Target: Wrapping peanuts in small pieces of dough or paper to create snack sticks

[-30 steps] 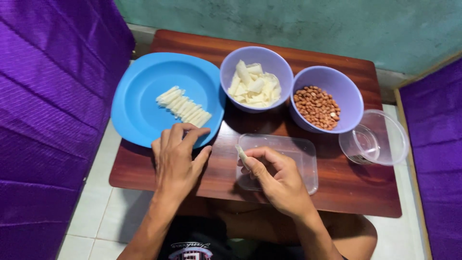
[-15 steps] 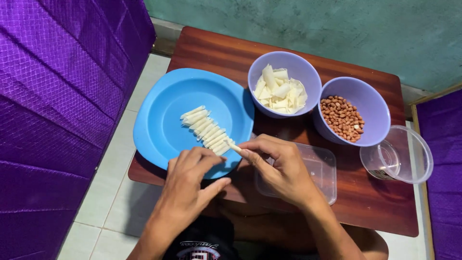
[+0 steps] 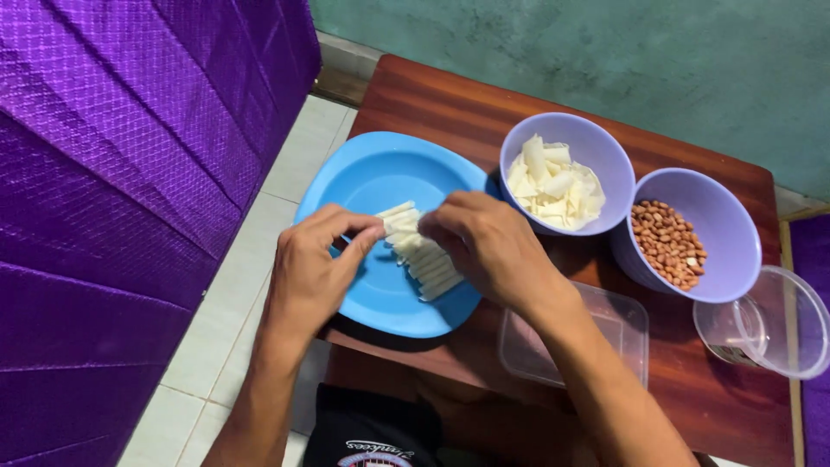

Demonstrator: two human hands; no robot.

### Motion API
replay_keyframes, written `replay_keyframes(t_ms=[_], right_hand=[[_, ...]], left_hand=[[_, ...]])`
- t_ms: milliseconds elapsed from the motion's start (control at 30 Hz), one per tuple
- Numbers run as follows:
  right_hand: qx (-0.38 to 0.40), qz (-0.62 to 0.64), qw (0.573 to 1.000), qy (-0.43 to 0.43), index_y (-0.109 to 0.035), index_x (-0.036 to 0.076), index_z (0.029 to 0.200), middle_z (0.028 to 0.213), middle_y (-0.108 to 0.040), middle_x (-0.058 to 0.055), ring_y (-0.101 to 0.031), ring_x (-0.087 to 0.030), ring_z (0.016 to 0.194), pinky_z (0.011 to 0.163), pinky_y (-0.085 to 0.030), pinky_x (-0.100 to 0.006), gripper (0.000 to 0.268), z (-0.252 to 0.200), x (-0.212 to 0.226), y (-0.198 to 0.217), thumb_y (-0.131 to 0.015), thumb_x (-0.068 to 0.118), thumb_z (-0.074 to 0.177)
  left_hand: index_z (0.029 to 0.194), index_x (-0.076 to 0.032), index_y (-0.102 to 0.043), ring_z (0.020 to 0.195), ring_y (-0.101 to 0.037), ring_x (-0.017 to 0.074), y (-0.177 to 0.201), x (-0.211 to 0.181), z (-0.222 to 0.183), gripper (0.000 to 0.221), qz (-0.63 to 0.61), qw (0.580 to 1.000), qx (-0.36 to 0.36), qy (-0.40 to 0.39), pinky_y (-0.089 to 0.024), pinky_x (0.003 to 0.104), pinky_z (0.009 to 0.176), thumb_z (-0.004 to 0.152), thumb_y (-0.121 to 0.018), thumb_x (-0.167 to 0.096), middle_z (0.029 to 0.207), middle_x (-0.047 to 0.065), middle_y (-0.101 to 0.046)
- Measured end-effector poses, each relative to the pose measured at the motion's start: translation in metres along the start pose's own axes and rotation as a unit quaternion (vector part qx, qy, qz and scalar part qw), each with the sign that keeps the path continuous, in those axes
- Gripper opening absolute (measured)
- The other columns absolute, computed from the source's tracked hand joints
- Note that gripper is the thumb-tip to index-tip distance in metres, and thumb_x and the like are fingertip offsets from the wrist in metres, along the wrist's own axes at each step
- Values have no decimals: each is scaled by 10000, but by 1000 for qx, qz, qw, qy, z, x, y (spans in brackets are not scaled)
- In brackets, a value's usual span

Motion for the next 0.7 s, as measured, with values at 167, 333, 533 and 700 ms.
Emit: replay_keyframes(t_ms=[167, 333, 533, 700], right_hand=[[31, -126, 991, 28, -655, 209, 874, 840, -618, -18, -636, -295, 832, 654, -530, -391, 107, 41, -34, -26, -644, 214, 980], [68, -164, 984, 30, -681, 211, 863, 833, -634, -31, -618, -308, 846, 651, -526, -404, 122, 59, -57, -51, -658, 258, 974], [105, -146, 984, 11, -682, 245, 869, 884, -630, -49, -606, -341, 881, 663, -528, -447, 99, 64, -70, -65, -652, 251, 963], [126, -145, 981, -9, -703, 207, 905, 915, -647, -44, -616, -336, 921, 683, -531, -447, 97, 65, -64, -61, -648, 256, 967]], left_hand=[[1135, -75, -755, 929, -715, 314, -3, 16, 27, 198, 4, 998, 56, 18, -599, 400, 788, 977, -661, -147, 1010, 115, -712], [1112, -95, -767, 944, -697, 332, -19, 37, 38, 188, 45, 995, 91, 23, -565, 443, 826, 978, -642, -136, 979, 98, -689], [1066, -112, -766, 921, -669, 296, -20, 40, 42, 181, 73, 987, 136, 53, -553, 420, 814, 964, -617, -103, 918, 79, -662], [1053, -96, -767, 893, -667, 313, -17, 40, 43, 177, 65, 986, 142, 53, -542, 418, 794, 968, -612, -91, 893, 113, -670]])
Point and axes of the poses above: each hand's wrist, its own z-axis towards the middle knuckle, its own y-axis out of the back of the hand, x = y × z, the point moved 1 cm from there along z, towards the middle knuckle
